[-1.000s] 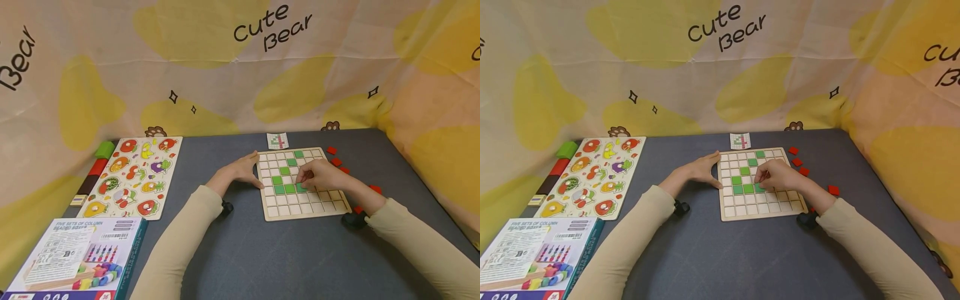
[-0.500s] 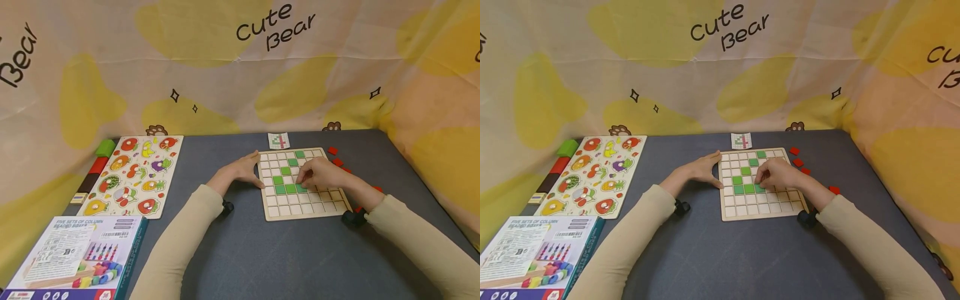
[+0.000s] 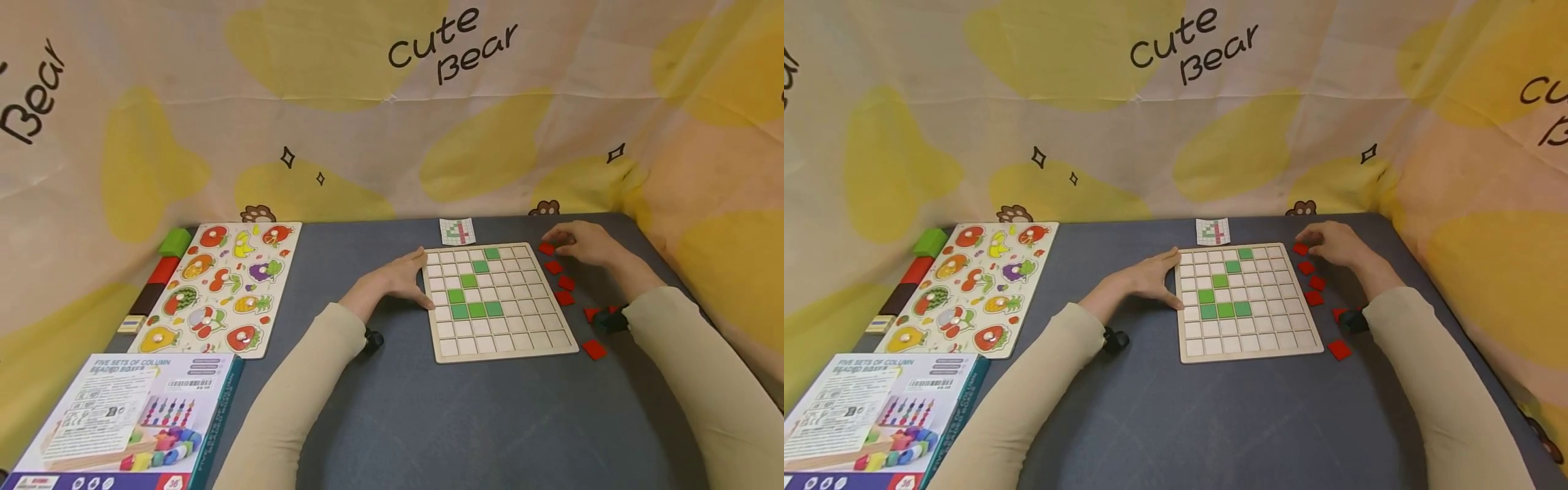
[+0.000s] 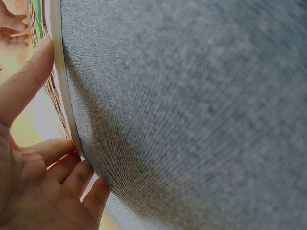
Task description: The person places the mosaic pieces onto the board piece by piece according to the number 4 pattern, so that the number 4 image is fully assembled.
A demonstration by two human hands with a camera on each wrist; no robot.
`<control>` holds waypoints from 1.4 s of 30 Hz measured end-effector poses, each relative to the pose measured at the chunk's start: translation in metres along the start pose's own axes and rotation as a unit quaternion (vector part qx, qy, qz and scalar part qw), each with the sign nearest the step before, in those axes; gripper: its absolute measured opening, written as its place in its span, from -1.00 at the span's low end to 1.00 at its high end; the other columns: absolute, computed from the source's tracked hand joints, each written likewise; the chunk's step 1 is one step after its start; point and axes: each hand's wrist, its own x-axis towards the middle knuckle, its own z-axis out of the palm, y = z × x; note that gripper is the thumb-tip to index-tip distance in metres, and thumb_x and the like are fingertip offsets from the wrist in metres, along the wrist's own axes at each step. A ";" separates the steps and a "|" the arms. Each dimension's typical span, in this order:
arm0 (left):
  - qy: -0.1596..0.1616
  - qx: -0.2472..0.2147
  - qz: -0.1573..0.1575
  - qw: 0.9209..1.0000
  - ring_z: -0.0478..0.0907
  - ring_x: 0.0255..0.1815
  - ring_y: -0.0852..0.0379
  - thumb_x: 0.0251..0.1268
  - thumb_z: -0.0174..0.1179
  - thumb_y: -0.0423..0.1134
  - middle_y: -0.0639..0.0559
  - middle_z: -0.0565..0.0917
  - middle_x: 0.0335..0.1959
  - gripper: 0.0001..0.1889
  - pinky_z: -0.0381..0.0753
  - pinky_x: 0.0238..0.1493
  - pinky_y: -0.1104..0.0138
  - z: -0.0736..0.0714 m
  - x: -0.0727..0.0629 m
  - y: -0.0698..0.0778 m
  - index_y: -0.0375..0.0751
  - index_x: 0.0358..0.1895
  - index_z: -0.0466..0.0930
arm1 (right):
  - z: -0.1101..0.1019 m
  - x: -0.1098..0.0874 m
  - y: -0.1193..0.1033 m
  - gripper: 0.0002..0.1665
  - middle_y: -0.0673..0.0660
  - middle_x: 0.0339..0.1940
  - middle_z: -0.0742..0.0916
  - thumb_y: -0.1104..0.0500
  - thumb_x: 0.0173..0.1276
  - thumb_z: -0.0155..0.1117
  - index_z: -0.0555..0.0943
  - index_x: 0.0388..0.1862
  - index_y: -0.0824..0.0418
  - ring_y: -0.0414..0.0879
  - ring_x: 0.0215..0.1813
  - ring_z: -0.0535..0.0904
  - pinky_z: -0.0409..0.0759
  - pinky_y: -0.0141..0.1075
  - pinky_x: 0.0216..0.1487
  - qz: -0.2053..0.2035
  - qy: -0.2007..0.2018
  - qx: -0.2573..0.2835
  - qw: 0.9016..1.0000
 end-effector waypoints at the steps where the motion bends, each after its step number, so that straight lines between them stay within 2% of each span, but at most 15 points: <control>1: 0.000 -0.002 0.000 1.000 -0.26 0.70 -0.03 0.15 0.40 0.11 0.00 -0.29 0.68 0.16 -0.04 0.67 0.01 0.000 0.000 0.000 -0.11 0.63 -0.24 | 0.000 0.001 0.004 -0.57 0.48 0.21 0.60 0.37 0.37 0.23 0.57 0.22 0.28 0.41 0.11 0.58 0.51 0.27 0.12 -0.003 -0.009 0.001 1.000; 5: 0.002 -0.003 -0.001 1.000 -0.26 0.70 -0.03 0.14 0.41 0.11 0.00 -0.29 0.68 0.16 -0.04 0.67 0.01 0.001 0.000 -0.001 -0.10 0.63 -0.23 | 0.000 0.003 0.010 -0.47 0.57 0.25 0.52 0.42 0.34 0.24 0.52 0.30 0.29 0.46 0.15 0.55 0.56 0.26 0.11 -0.015 -0.036 0.002 0.999; 8: 0.003 -0.001 -0.003 1.000 -0.26 0.70 -0.01 0.14 0.40 0.12 0.01 -0.28 0.68 0.16 -0.05 0.67 0.01 0.002 0.001 -0.002 -0.09 0.63 -0.23 | 0.001 0.004 0.010 -0.51 0.56 0.18 0.53 0.38 0.33 0.28 0.54 0.26 0.29 0.43 0.12 0.56 0.58 0.22 0.07 -0.020 -0.035 -0.007 0.999; 13: 0.003 -0.001 -0.003 1.000 -0.27 0.70 -0.01 0.14 0.40 0.13 0.02 -0.29 0.68 0.16 -0.05 0.67 0.01 0.001 0.000 -0.002 -0.08 0.63 -0.23 | 0.003 0.004 0.008 -0.68 0.48 -0.03 0.66 0.27 0.30 0.36 0.56 -0.02 0.37 0.32 0.01 0.58 0.53 0.18 0.03 -0.015 -0.008 -0.042 0.999; 18: 0.000 -0.001 -0.002 1.000 -0.27 0.70 -0.02 0.15 0.40 0.12 0.02 -0.29 0.68 0.16 -0.04 0.66 0.00 0.000 0.000 -0.002 -0.08 0.63 -0.24 | 0.001 0.002 0.003 -0.75 0.34 -0.27 0.70 0.24 0.27 0.40 0.53 -0.23 0.36 0.13 -0.27 0.57 0.52 -0.05 -0.23 0.027 0.034 -0.044 0.998; 21: -0.001 0.000 -0.001 1.000 -0.27 0.70 -0.02 0.15 0.39 0.13 0.02 -0.29 0.68 0.16 -0.05 0.67 0.00 0.000 0.000 -0.002 -0.09 0.63 -0.25 | 0.000 0.004 -0.007 -0.79 0.27 -0.34 0.70 0.24 0.28 0.39 0.56 -0.25 0.32 0.06 -0.33 0.55 0.45 -0.16 -0.28 0.035 0.069 -0.018 0.997; 24: -0.002 0.001 -0.001 1.000 -0.28 0.70 -0.02 0.15 0.39 0.13 0.01 -0.30 0.68 0.16 -0.06 0.67 0.01 0.000 0.001 -0.003 -0.09 0.63 -0.25 | 0.002 0.007 -0.028 -0.80 0.22 -0.32 0.70 0.22 0.30 0.39 0.59 -0.19 0.29 0.02 -0.29 0.55 0.46 -0.14 -0.19 0.016 0.080 0.011 0.997; 29: -0.001 0.002 0.000 1.000 -0.27 0.70 -0.03 0.14 0.40 0.13 0.00 -0.29 0.68 0.16 -0.05 0.67 0.01 0.001 0.001 -0.003 -0.10 0.63 -0.24 | 0.012 0.015 -0.062 -0.88 0.13 -0.30 0.74 0.24 0.33 0.36 0.66 -0.17 0.20 -0.06 -0.29 0.57 0.48 -0.22 -0.18 -0.037 0.045 0.043 0.997; 33: -0.001 0.001 0.001 1.000 -0.27 0.70 -0.04 0.14 0.40 0.14 0.00 -0.30 0.68 0.17 -0.05 0.67 0.00 0.001 0.001 -0.002 -0.10 0.63 -0.24 | 0.020 0.020 -0.077 -0.93 0.14 -0.30 0.77 0.28 0.36 0.31 0.69 -0.20 0.19 -0.05 -0.27 0.61 0.51 -0.25 -0.18 -0.061 0.008 0.069 0.996; 42: -0.002 -0.003 0.003 1.000 -0.27 0.70 -0.03 0.14 0.40 0.12 0.00 -0.30 0.68 0.16 -0.05 0.67 0.01 0.000 0.000 -0.002 -0.10 0.63 -0.24 | 0.028 0.025 -0.083 -0.96 0.12 -0.37 0.80 0.28 0.33 0.34 0.72 -0.28 0.22 -0.06 -0.29 0.65 0.60 -0.18 -0.18 -0.048 -0.003 0.050 0.998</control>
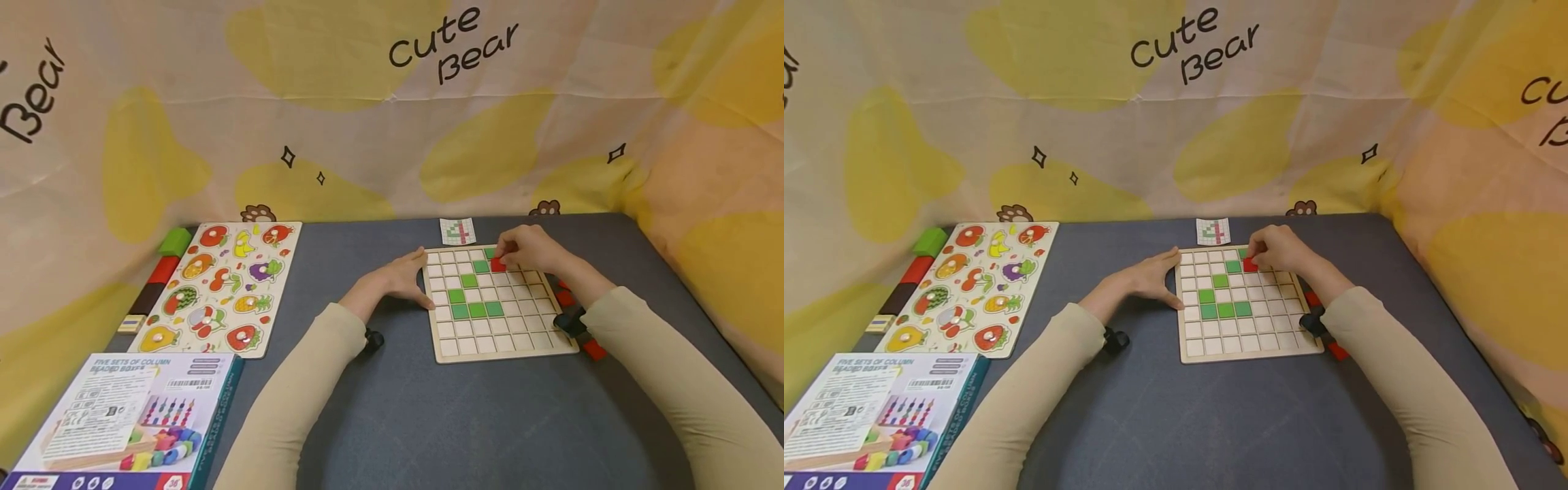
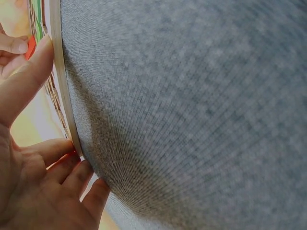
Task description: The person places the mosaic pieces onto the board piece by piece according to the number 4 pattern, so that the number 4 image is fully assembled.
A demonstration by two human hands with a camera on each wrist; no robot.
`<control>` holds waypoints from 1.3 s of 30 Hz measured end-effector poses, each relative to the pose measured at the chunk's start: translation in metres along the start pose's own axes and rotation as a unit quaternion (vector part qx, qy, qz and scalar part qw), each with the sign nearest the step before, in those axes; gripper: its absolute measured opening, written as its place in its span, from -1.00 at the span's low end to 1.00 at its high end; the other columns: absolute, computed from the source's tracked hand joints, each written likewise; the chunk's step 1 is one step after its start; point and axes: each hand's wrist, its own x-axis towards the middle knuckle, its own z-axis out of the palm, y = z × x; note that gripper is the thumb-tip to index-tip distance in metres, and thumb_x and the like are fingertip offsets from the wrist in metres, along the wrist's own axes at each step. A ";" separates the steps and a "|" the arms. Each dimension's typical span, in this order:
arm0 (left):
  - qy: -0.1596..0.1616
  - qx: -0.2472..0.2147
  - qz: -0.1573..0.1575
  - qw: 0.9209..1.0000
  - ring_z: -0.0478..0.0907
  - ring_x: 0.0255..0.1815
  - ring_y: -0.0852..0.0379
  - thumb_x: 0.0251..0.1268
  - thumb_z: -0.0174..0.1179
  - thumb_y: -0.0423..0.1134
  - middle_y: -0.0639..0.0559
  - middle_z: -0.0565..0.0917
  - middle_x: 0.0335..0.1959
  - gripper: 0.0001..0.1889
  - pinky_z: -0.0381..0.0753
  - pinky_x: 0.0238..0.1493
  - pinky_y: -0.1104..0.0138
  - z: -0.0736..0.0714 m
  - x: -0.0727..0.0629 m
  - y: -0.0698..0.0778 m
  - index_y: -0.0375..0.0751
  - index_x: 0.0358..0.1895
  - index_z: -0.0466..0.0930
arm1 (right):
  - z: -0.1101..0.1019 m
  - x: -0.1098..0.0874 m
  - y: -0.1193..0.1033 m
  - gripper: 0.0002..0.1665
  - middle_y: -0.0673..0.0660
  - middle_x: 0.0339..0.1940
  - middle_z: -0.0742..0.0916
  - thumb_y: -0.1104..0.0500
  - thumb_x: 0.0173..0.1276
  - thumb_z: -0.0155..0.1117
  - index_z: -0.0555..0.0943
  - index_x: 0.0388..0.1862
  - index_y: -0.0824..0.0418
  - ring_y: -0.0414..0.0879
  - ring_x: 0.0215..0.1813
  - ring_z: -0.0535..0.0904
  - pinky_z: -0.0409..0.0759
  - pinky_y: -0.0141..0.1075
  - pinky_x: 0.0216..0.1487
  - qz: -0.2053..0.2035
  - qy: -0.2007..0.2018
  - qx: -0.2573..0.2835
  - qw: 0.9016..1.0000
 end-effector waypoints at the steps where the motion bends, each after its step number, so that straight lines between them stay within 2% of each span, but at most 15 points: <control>1: 0.000 -0.001 0.000 1.000 -0.28 0.70 -0.03 0.14 0.40 0.12 0.01 -0.30 0.68 0.16 -0.05 0.67 0.01 0.000 0.000 0.000 -0.10 0.63 -0.24 | 0.001 0.000 0.000 -0.95 0.12 -0.37 0.80 0.28 0.33 0.35 0.73 -0.29 0.22 -0.06 -0.30 0.65 0.60 -0.18 -0.19 0.002 0.001 0.000 1.000; 9: 0.001 -0.002 0.002 1.000 -0.27 0.70 -0.05 0.15 0.40 0.11 0.00 -0.29 0.68 0.16 -0.05 0.67 0.00 -0.001 -0.002 0.000 -0.11 0.63 -0.25 | 0.004 0.001 0.002 -0.85 0.17 -0.29 0.80 0.37 0.27 0.34 0.77 -0.25 0.19 -0.02 -0.26 0.65 0.60 -0.27 -0.31 -0.002 -0.001 -0.001 1.000; 14: 0.003 -0.003 0.002 1.000 -0.26 0.70 -0.04 0.15 0.40 0.10 0.00 -0.29 0.68 0.16 -0.04 0.67 0.02 -0.001 -0.002 0.001 -0.11 0.63 -0.23 | -0.001 -0.004 0.006 -0.84 0.18 -0.25 0.79 0.32 0.28 0.36 0.77 -0.17 0.18 0.02 -0.21 0.69 0.67 -0.17 -0.21 -0.011 -0.003 -0.006 1.000; 20: 0.003 -0.003 0.002 1.000 -0.26 0.70 -0.02 0.15 0.40 0.10 0.00 -0.28 0.68 0.15 -0.03 0.67 0.04 -0.001 -0.002 0.002 -0.11 0.63 -0.23 | -0.015 -0.013 0.030 -0.83 0.21 -0.21 0.80 0.26 0.32 0.36 0.75 -0.12 0.21 0.03 -0.21 0.68 0.62 -0.10 -0.14 0.021 0.019 -0.018 0.999; 23: 0.001 -0.004 0.000 1.000 -0.27 0.70 -0.01 0.15 0.41 0.09 0.00 -0.28 0.68 0.15 -0.04 0.67 0.04 -0.001 -0.002 0.002 -0.11 0.63 -0.22 | -0.022 -0.020 0.047 -0.81 0.25 -0.14 0.80 0.28 0.31 0.35 0.73 -0.11 0.22 0.13 -0.09 0.69 0.61 0.03 0.00 0.038 0.014 -0.023 0.999; 26: 0.001 -0.004 -0.001 1.000 -0.27 0.70 -0.01 0.15 0.41 0.10 0.00 -0.28 0.68 0.15 -0.05 0.67 0.04 -0.001 -0.002 0.002 -0.11 0.63 -0.22 | -0.031 -0.028 0.061 -0.77 0.32 -0.03 0.76 0.32 0.30 0.34 0.71 -0.06 0.23 0.23 0.06 0.65 0.59 0.11 0.09 0.046 -0.011 -0.013 0.999; 30: 0.005 0.003 -0.002 1.000 -0.26 0.70 0.00 0.14 0.40 0.11 0.00 -0.27 0.68 0.16 -0.02 0.67 0.06 0.000 -0.001 0.001 -0.11 0.63 -0.23 | -0.039 -0.038 0.074 -0.71 0.34 0.06 0.72 0.33 0.28 0.34 0.70 0.00 0.23 0.25 0.13 0.61 0.64 -0.03 0.05 0.050 -0.042 0.005 0.998; 34: 0.007 0.002 -0.004 1.000 -0.24 0.70 -0.01 0.14 0.41 0.11 0.01 -0.27 0.68 0.16 0.00 0.66 0.06 0.000 -0.001 0.001 -0.09 0.63 -0.24 | -0.041 -0.043 0.081 -0.67 0.35 0.09 0.70 0.23 0.28 0.40 0.70 0.03 0.21 0.23 0.14 0.60 0.65 -0.12 0.00 0.056 -0.061 0.012 0.996; 39: 0.003 0.000 -0.005 1.000 -0.24 0.70 -0.03 0.14 0.41 0.12 0.03 -0.28 0.68 0.17 0.00 0.66 0.02 0.001 0.000 0.001 -0.09 0.63 -0.24 | -0.037 -0.045 0.086 -0.70 0.24 -0.05 0.70 0.11 0.25 0.45 0.71 -0.05 0.15 0.04 -0.02 0.57 0.56 -0.23 -0.11 0.070 -0.051 -0.003 0.996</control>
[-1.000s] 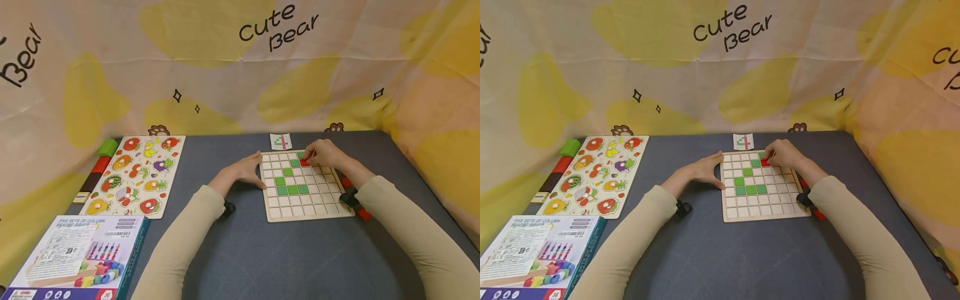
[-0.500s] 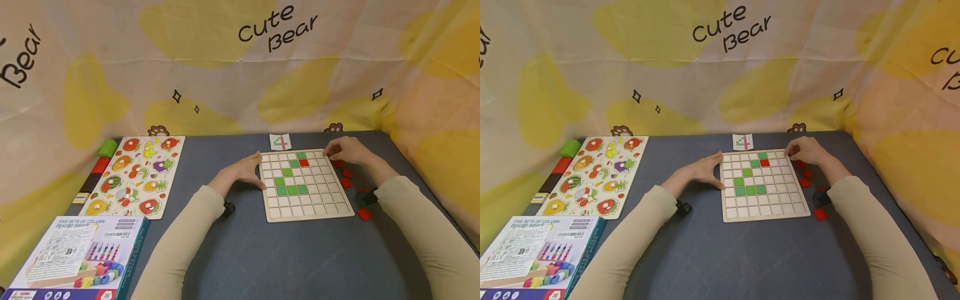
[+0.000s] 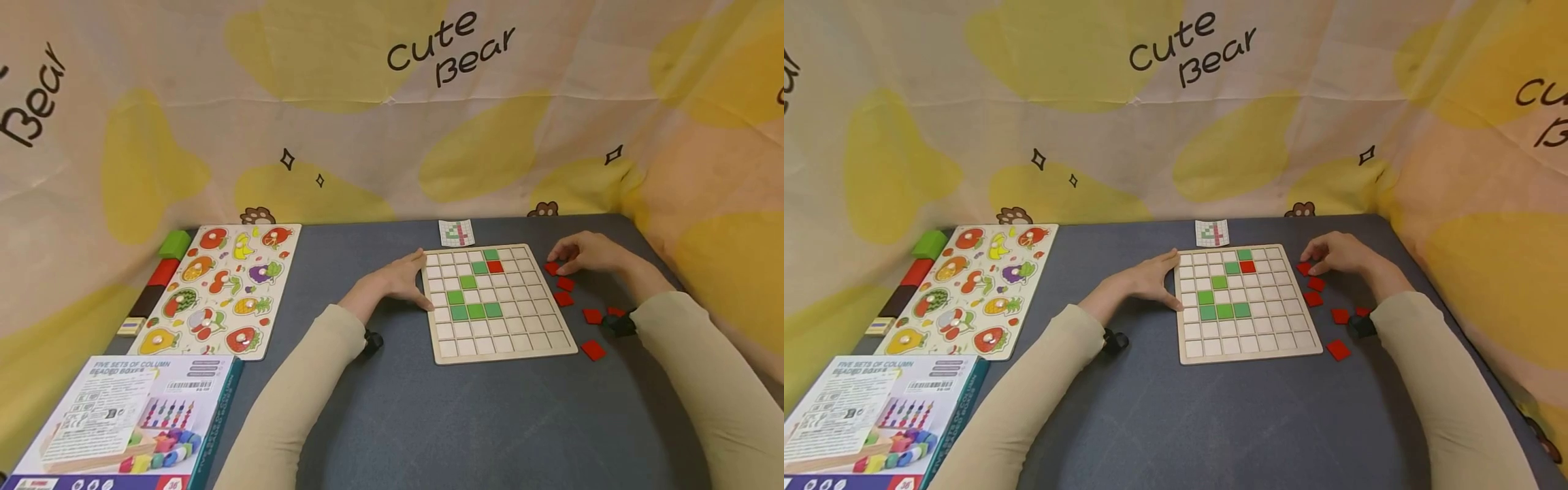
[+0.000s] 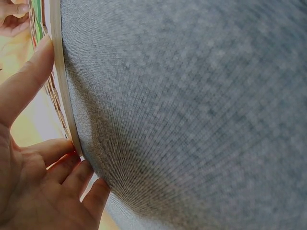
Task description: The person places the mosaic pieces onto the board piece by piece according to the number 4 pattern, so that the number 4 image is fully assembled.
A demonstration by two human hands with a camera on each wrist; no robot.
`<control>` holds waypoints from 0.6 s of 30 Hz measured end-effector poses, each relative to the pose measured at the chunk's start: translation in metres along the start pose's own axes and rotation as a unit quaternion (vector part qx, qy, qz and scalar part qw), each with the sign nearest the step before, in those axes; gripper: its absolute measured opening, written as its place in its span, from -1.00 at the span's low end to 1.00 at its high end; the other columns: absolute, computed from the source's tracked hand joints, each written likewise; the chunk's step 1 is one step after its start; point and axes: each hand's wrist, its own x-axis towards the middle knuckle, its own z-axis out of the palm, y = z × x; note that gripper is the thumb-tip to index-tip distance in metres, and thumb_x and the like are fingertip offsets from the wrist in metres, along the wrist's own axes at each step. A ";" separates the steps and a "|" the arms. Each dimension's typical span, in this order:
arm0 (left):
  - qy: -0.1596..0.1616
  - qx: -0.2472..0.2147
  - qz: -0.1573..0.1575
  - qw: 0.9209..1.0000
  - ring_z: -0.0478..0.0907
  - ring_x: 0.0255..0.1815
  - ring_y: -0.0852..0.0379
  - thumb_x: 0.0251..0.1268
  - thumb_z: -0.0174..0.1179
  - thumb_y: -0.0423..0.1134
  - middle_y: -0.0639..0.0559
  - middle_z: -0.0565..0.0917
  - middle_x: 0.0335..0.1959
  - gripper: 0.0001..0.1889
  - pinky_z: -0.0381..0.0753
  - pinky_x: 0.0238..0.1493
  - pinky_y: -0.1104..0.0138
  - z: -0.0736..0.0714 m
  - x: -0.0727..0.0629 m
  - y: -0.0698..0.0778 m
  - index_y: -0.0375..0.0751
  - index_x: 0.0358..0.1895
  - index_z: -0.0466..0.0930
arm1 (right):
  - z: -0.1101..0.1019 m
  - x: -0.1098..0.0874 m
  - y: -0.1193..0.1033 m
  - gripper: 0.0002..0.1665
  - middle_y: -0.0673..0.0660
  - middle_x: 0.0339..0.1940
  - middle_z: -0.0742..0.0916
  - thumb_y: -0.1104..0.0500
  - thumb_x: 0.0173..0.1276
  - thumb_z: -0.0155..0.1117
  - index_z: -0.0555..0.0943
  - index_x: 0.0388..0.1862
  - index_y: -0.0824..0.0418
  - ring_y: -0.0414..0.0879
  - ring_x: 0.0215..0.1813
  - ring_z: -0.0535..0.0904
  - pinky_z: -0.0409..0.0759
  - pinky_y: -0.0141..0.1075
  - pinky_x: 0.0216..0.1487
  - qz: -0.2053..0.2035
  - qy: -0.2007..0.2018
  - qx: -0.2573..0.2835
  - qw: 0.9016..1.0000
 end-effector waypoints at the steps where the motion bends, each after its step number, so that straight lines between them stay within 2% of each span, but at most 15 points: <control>1: -0.001 0.001 0.000 1.000 -0.24 0.70 -0.04 0.14 0.41 0.12 0.03 -0.29 0.68 0.17 0.00 0.66 0.02 0.000 0.000 0.000 -0.09 0.63 -0.24 | 0.001 0.000 0.000 -0.72 0.21 -0.10 0.71 0.11 0.24 0.46 0.71 -0.08 0.15 -0.01 -0.07 0.56 0.54 -0.26 -0.14 0.001 0.004 -0.002 1.000; 6: -0.001 0.000 -0.001 1.000 -0.24 0.70 -0.05 0.14 0.40 0.13 0.03 -0.29 0.68 0.17 0.00 0.65 0.00 0.001 0.001 -0.001 -0.08 0.63 -0.25 | 0.001 0.001 -0.002 -0.75 0.13 -0.28 0.71 0.16 0.20 0.49 0.64 -0.21 0.22 -0.12 -0.27 0.52 0.48 -0.32 -0.27 0.004 0.011 0.002 1.000; 12: -0.001 0.000 -0.001 1.000 -0.25 0.70 -0.03 0.13 0.41 0.13 0.03 -0.29 0.68 0.18 -0.01 0.66 0.00 0.001 0.001 -0.001 -0.08 0.63 -0.25 | -0.002 0.000 -0.012 -0.82 0.09 -0.30 0.68 0.17 0.28 0.42 0.63 -0.19 0.18 -0.14 -0.29 0.48 0.44 -0.34 -0.27 -0.001 0.035 -0.002 0.999; 15: -0.001 -0.001 -0.003 1.000 -0.26 0.70 -0.02 0.12 0.41 0.13 0.04 -0.29 0.68 0.18 -0.02 0.66 0.00 0.000 0.001 -0.001 -0.07 0.63 -0.25 | -0.003 0.002 -0.023 -0.82 0.12 -0.26 0.69 0.17 0.34 0.36 0.63 -0.13 0.19 -0.16 -0.28 0.49 0.48 -0.37 -0.27 -0.012 0.047 0.028 0.998; 18: -0.002 -0.003 -0.004 1.000 -0.26 0.70 -0.02 0.12 0.41 0.13 0.04 -0.29 0.68 0.18 -0.02 0.66 -0.01 0.000 0.001 0.000 -0.07 0.63 -0.25 | 0.001 0.004 -0.038 -0.82 0.16 -0.23 0.71 0.19 0.37 0.32 0.63 -0.11 0.23 -0.18 -0.27 0.53 0.54 -0.40 -0.25 -0.036 0.035 0.070 0.996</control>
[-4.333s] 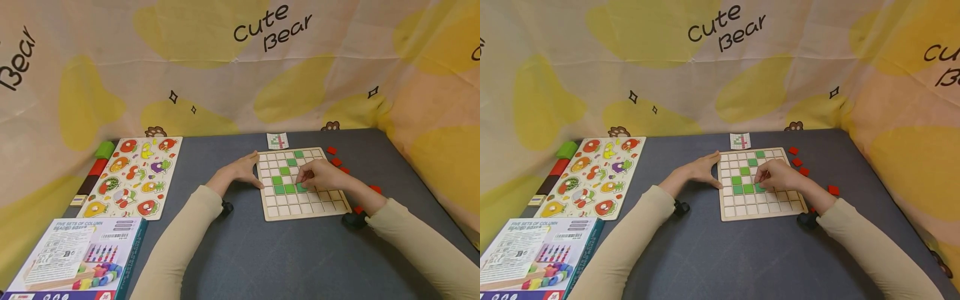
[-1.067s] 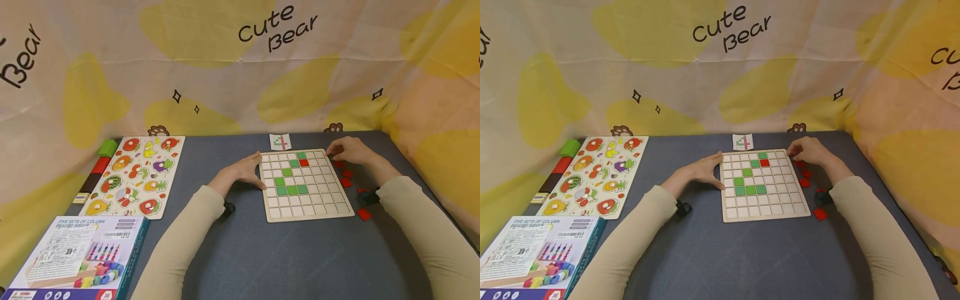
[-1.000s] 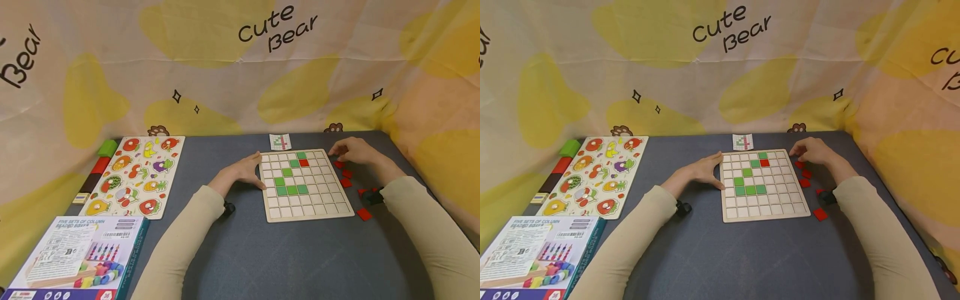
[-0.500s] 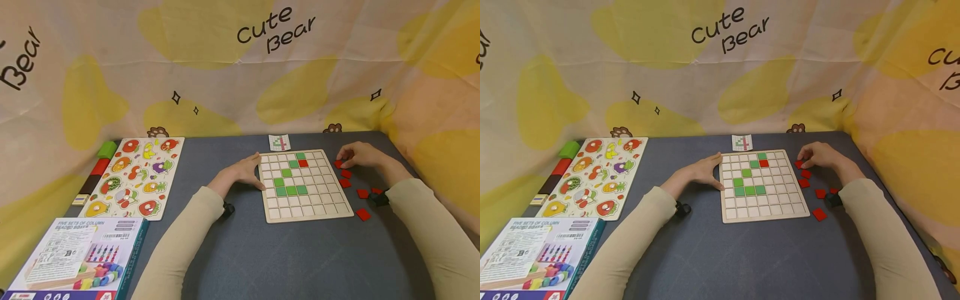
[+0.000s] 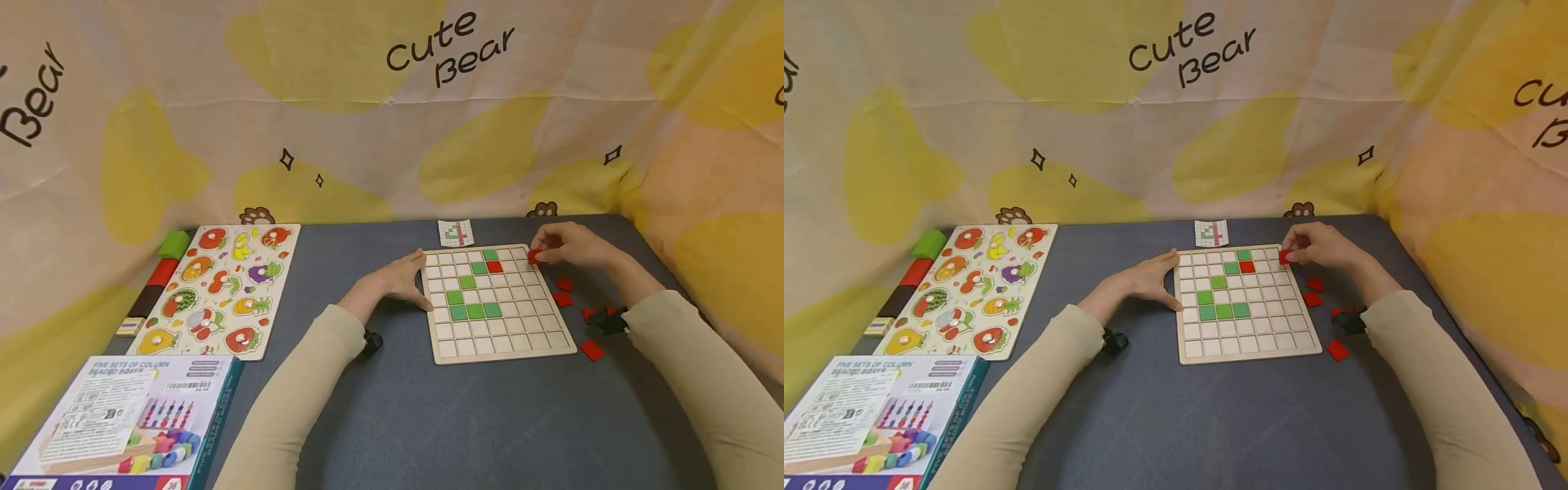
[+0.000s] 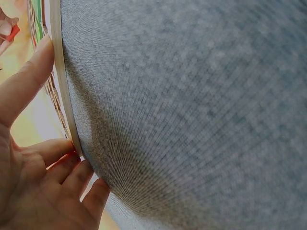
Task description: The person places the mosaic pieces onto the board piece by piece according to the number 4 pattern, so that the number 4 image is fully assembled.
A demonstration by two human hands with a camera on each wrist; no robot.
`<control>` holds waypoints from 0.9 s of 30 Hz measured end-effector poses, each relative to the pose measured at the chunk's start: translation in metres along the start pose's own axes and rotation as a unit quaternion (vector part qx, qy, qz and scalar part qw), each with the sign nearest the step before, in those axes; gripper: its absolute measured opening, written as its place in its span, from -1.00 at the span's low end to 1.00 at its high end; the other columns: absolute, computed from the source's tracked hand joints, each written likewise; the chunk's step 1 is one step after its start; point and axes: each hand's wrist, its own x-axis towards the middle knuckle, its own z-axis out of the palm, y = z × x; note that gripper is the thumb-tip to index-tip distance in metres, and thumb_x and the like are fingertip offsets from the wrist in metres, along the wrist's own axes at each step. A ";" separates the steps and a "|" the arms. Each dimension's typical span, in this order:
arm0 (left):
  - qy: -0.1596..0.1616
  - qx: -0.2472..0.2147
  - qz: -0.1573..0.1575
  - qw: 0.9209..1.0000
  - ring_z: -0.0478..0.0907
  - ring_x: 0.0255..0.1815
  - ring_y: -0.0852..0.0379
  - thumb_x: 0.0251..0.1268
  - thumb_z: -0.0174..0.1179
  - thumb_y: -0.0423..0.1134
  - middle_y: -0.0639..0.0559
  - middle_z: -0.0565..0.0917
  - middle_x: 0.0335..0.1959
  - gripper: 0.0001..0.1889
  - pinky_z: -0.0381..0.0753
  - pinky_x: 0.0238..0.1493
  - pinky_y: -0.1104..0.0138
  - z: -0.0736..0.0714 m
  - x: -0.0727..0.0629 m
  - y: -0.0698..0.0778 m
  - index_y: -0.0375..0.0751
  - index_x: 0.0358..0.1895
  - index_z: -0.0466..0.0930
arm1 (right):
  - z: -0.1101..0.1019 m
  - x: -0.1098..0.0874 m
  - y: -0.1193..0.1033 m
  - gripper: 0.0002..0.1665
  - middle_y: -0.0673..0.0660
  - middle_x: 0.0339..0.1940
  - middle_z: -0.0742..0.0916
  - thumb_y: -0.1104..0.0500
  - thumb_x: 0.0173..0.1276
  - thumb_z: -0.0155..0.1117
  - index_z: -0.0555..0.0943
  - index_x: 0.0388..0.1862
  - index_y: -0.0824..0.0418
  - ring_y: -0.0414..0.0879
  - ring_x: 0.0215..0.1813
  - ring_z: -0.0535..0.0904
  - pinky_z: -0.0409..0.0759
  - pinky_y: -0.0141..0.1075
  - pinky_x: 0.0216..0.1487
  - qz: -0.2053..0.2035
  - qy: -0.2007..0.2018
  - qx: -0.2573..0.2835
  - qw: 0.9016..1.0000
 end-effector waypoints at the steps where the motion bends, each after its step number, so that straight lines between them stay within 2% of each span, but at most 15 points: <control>1: 0.000 0.000 0.000 1.000 -0.26 0.70 -0.02 0.12 0.41 0.13 0.04 -0.29 0.68 0.18 -0.02 0.66 -0.01 0.000 0.000 0.000 -0.07 0.63 -0.25 | 0.003 0.001 -0.005 -0.83 0.17 -0.22 0.72 0.19 0.38 0.32 0.62 -0.11 0.24 -0.18 -0.27 0.55 0.55 -0.40 -0.25 -0.008 -0.009 0.010 1.000; 6: 0.002 0.003 0.003 1.000 -0.25 0.70 -0.01 0.13 0.41 0.12 0.02 -0.29 0.68 0.17 -0.01 0.66 0.02 -0.001 -0.002 0.000 -0.09 0.63 -0.24 | 0.024 0.009 -0.027 -0.86 0.13 -0.28 0.74 0.15 0.38 0.32 0.65 -0.17 0.19 -0.14 -0.31 0.60 0.58 -0.37 -0.26 -0.034 -0.053 0.025 0.998; 9: 0.002 0.003 0.004 1.000 -0.25 0.70 -0.01 0.14 0.40 0.12 0.02 -0.29 0.68 0.16 -0.02 0.66 0.02 0.000 -0.002 -0.001 -0.08 0.63 -0.24 | 0.034 0.014 -0.032 -0.90 0.14 -0.35 0.74 0.17 0.37 0.33 0.66 -0.22 0.19 -0.07 -0.35 0.64 0.61 -0.32 -0.29 -0.041 -0.063 0.024 0.997; 14: 0.001 0.004 0.008 1.000 -0.26 0.70 -0.01 0.14 0.40 0.13 0.02 -0.29 0.68 0.16 -0.03 0.66 0.01 0.000 -0.001 -0.002 -0.08 0.63 -0.24 | 0.043 0.018 -0.035 -0.96 0.15 -0.44 0.75 0.25 0.32 0.36 0.66 -0.30 0.20 -0.02 -0.43 0.68 0.65 -0.27 -0.34 -0.035 -0.049 0.016 0.998; 20: 0.003 0.007 0.006 1.000 -0.26 0.70 -0.01 0.14 0.40 0.13 0.02 -0.29 0.68 0.16 -0.03 0.67 0.02 0.001 0.000 -0.003 -0.08 0.63 -0.23 | 0.044 0.019 -0.038 -0.93 0.08 -0.44 0.78 0.24 0.26 0.42 0.69 -0.41 0.17 -0.11 -0.39 0.64 0.56 -0.33 -0.36 -0.027 -0.029 -0.013 0.999; 25: 0.003 0.007 0.009 1.000 -0.26 0.70 -0.01 0.14 0.40 0.13 0.02 -0.29 0.68 0.16 -0.03 0.67 0.03 0.001 0.001 -0.003 -0.09 0.63 -0.23 | 0.045 0.018 -0.037 -0.99 0.09 -0.37 0.79 0.24 0.24 0.44 0.75 -0.36 0.15 -0.13 -0.34 0.61 0.54 -0.32 -0.32 -0.029 -0.026 -0.030 0.999; 27: 0.003 0.006 0.010 1.000 -0.27 0.70 -0.01 0.14 0.40 0.13 0.01 -0.30 0.68 0.16 -0.03 0.67 0.03 0.001 0.000 -0.003 -0.09 0.63 -0.23 | 0.044 0.017 -0.036 -0.95 0.09 -0.33 0.80 0.24 0.23 0.45 0.78 -0.32 0.14 -0.14 -0.32 0.61 0.55 -0.31 -0.29 -0.035 -0.026 -0.034 0.998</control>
